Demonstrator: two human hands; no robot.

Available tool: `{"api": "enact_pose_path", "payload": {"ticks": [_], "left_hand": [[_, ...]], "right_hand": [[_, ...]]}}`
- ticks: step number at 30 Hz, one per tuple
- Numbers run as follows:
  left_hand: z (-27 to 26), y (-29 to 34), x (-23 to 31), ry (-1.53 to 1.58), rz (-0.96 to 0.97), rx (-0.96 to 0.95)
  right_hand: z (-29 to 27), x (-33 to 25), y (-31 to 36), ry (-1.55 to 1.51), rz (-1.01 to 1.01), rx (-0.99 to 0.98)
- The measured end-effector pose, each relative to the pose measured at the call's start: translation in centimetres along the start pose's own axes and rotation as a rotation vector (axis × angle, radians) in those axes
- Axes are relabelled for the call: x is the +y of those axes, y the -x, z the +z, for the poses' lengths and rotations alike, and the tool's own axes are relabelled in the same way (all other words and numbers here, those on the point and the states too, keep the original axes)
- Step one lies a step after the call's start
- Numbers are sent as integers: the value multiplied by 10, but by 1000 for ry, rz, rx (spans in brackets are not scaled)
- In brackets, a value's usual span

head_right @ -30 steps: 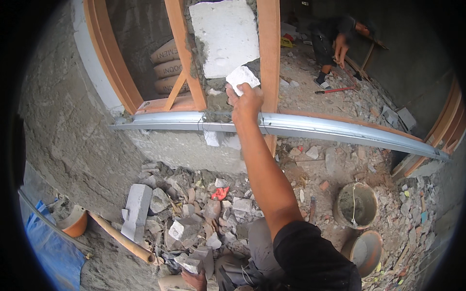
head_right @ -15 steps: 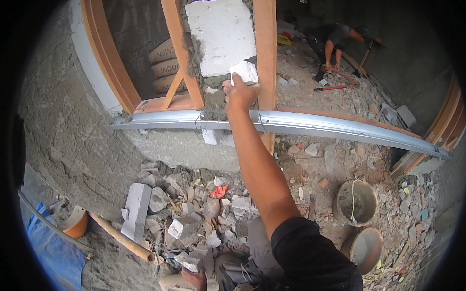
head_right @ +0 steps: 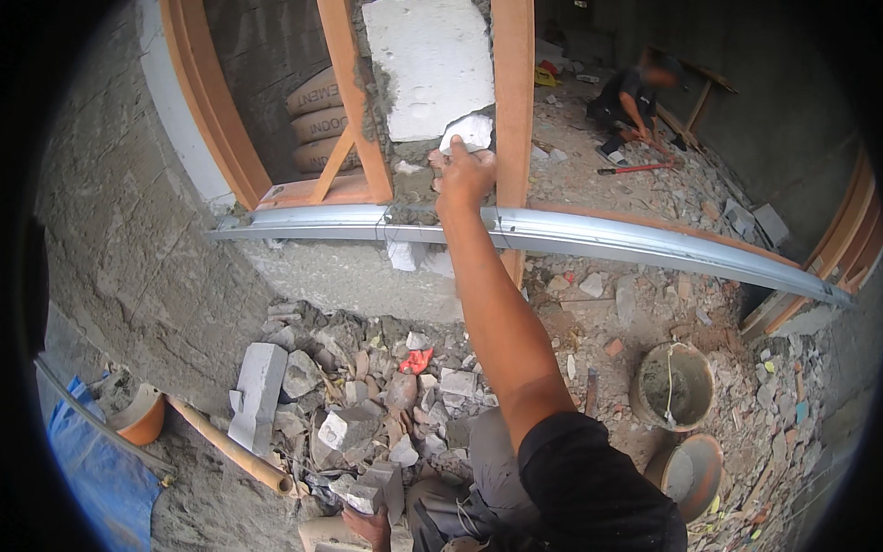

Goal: The person scoops mortar from a bucket with a trowel and applies it to a white block positioned between wooden studs. The person repeatedly smooths the mortar around the block and along a horizontal metal rail, then places a smaller block into the gap.

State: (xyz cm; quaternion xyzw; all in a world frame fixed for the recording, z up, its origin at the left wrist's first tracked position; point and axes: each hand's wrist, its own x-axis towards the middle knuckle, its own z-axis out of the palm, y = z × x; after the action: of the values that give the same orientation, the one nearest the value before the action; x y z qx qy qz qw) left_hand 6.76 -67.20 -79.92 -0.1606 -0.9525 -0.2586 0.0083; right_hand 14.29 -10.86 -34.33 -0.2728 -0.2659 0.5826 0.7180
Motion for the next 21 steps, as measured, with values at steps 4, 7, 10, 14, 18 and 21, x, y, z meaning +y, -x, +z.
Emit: {"api": "enact_pose_path", "payload": {"ticks": [4,7,10,14,18,21], "left_hand": [[1,0,-2,37,48,-8],[0,-6,1,97,27,-85],[3,-3,-6,32,21,-41],[7,-2,-13,-8,14,-25],[1,-3,-3,10,-8,-58],[4,-2,-3,12,6,-47]], "right_hand": [[2,-9,-14,-38,2,-4],[-2,-10,-17,22,-43,-14],[1,-7,-18,53,-23,14],[5,-11,-15,56,28,70],[6,-8,-28,14,89,52],[11,-6,-32,13,99,98]]}}
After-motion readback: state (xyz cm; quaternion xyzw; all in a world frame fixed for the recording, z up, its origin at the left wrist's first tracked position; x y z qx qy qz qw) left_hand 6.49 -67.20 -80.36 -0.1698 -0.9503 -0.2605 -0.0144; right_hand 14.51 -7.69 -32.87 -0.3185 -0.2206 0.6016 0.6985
